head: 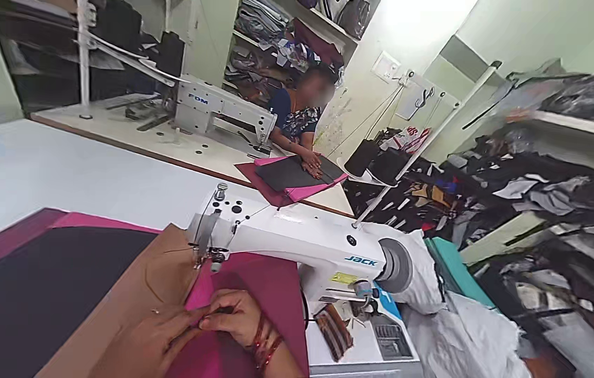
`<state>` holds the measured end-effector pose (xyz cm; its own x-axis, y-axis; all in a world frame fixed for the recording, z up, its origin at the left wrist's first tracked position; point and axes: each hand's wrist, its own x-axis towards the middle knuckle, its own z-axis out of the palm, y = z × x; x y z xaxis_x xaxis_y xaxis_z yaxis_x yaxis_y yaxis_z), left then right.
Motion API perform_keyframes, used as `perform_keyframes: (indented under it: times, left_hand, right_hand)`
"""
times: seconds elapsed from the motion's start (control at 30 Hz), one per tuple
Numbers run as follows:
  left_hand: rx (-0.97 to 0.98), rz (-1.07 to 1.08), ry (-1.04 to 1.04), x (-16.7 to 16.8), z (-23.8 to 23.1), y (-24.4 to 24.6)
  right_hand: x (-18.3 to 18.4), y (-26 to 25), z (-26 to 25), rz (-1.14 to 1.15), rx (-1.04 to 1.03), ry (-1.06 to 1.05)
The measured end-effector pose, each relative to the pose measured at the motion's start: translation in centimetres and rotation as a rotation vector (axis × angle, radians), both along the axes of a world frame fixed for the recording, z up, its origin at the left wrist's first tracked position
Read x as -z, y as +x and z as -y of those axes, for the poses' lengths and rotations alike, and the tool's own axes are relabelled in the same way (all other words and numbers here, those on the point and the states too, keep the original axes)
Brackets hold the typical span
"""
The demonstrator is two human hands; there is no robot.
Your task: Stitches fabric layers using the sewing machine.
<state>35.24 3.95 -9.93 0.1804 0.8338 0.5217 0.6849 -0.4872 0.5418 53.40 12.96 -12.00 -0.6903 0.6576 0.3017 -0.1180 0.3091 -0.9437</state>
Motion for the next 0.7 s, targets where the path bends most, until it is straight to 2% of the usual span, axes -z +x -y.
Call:
perform_keyframes:
  times: [0.17, 0.27, 0.33, 0.53, 0.7]
  left_hand:
    - [-0.162, -0.026, 0.203, 1.5, -0.3, 0.1]
    - [-0.183, -0.027, 0.202, 1.9, -0.5, -0.4]
    - [-0.164, 0.068, 0.099, 1.7, -0.4, -0.7]
    - [-0.087, 0.59, -0.341, 1.2, -0.5, -1.5]
    - [-0.03, 0.819, -0.565, 0.6, -0.6, -0.8]
  right_hand:
    - [0.2, -0.1, 0.0, -0.005, 0.005, -0.015]
    - [0.4, -0.2, -0.1, -0.008, 0.009, -0.015]
    - [0.8, -0.1, -0.2, -0.016, 0.016, -0.03]
    - [1.1, -0.1, -0.1, -0.149, 0.101, -0.182]
    - [1.0, -0.6, 0.3, -0.182, 0.054, -0.1]
